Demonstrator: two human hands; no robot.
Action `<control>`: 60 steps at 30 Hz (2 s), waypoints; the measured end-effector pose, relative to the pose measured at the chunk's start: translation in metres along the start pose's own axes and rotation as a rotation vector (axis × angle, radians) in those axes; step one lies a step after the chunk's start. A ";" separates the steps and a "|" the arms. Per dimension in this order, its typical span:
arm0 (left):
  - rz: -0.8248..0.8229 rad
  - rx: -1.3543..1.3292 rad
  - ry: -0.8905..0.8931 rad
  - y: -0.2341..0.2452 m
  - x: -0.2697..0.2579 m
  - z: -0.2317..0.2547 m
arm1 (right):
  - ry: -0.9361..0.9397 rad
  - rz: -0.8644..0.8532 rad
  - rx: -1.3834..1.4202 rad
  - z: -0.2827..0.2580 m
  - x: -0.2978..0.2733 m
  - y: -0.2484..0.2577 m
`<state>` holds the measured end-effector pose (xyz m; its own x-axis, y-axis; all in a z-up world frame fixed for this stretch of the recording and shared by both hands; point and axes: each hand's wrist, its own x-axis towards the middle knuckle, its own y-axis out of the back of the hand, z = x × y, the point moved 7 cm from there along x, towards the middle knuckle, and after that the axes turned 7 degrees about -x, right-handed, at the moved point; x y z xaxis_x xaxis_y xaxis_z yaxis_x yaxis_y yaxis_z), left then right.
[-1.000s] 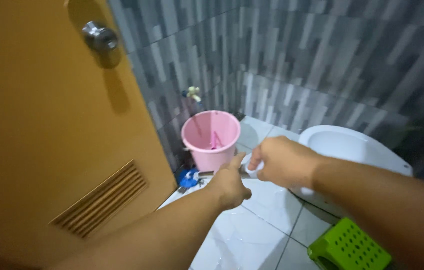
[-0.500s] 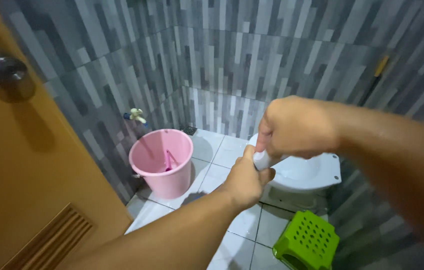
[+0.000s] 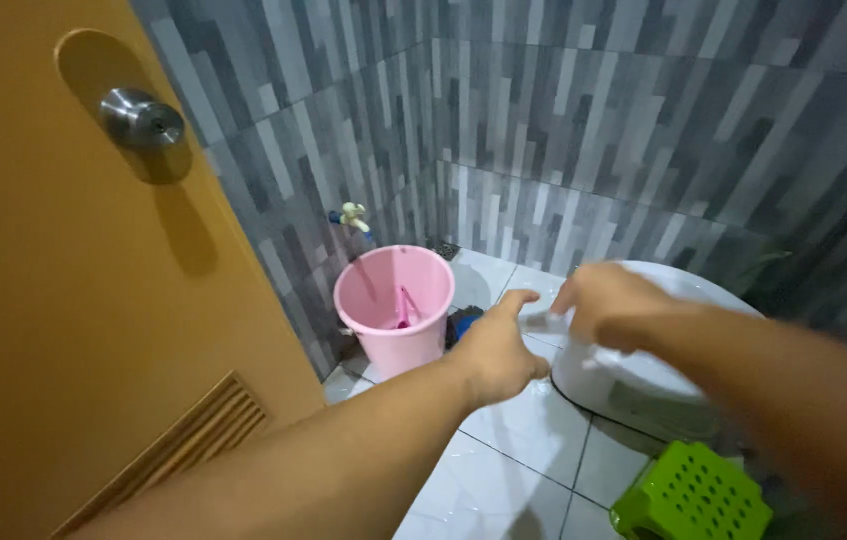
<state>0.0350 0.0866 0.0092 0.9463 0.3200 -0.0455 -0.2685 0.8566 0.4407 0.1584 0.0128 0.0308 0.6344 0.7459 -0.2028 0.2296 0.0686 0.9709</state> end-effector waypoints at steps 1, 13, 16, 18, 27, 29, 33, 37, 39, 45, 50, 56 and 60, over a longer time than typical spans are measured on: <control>0.008 -0.004 -0.053 0.003 0.001 0.008 | -0.076 -0.066 0.076 0.008 -0.003 0.011; -0.053 -0.195 -0.190 -0.017 0.067 0.026 | -0.153 -0.063 -0.116 -0.052 -0.051 0.115; -0.073 -0.169 -0.131 -0.021 0.097 0.002 | -0.127 -0.070 -0.147 -0.041 -0.023 0.107; -0.032 -0.079 -0.167 -0.021 0.122 -0.014 | -0.076 -0.038 -0.171 -0.031 0.001 0.100; 0.151 0.024 0.212 -0.004 0.170 -0.047 | 0.178 0.043 -0.208 0.025 0.114 0.069; 0.164 0.023 0.242 0.002 0.175 -0.040 | 0.180 0.049 -0.169 0.041 0.143 0.056; 0.186 0.066 0.254 0.013 0.191 -0.032 | 0.299 0.138 -0.113 0.065 0.191 0.031; 0.164 0.130 0.227 0.011 0.207 -0.030 | 0.071 -0.089 0.033 0.108 0.211 0.004; 0.155 0.119 0.228 0.009 0.208 -0.031 | -0.028 -0.106 0.055 0.121 0.207 0.003; 0.031 0.082 0.210 -0.009 0.236 -0.019 | -0.187 -0.149 0.097 0.127 0.190 0.046; -0.086 -0.191 -0.042 -0.036 0.273 0.030 | -0.254 -0.159 -0.035 0.122 0.160 0.099; -0.264 -0.357 -0.100 -0.049 0.280 0.056 | -0.404 -0.155 -0.046 0.103 0.121 0.148; -0.460 -0.607 -0.217 -0.054 0.289 0.042 | -0.441 -0.171 -0.049 0.080 0.118 0.146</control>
<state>0.3309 0.1156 0.0098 0.9833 -0.1528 0.0992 0.1665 0.9747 -0.1491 0.3260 0.0578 0.1379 0.8457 0.3700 -0.3846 0.3296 0.2046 0.9217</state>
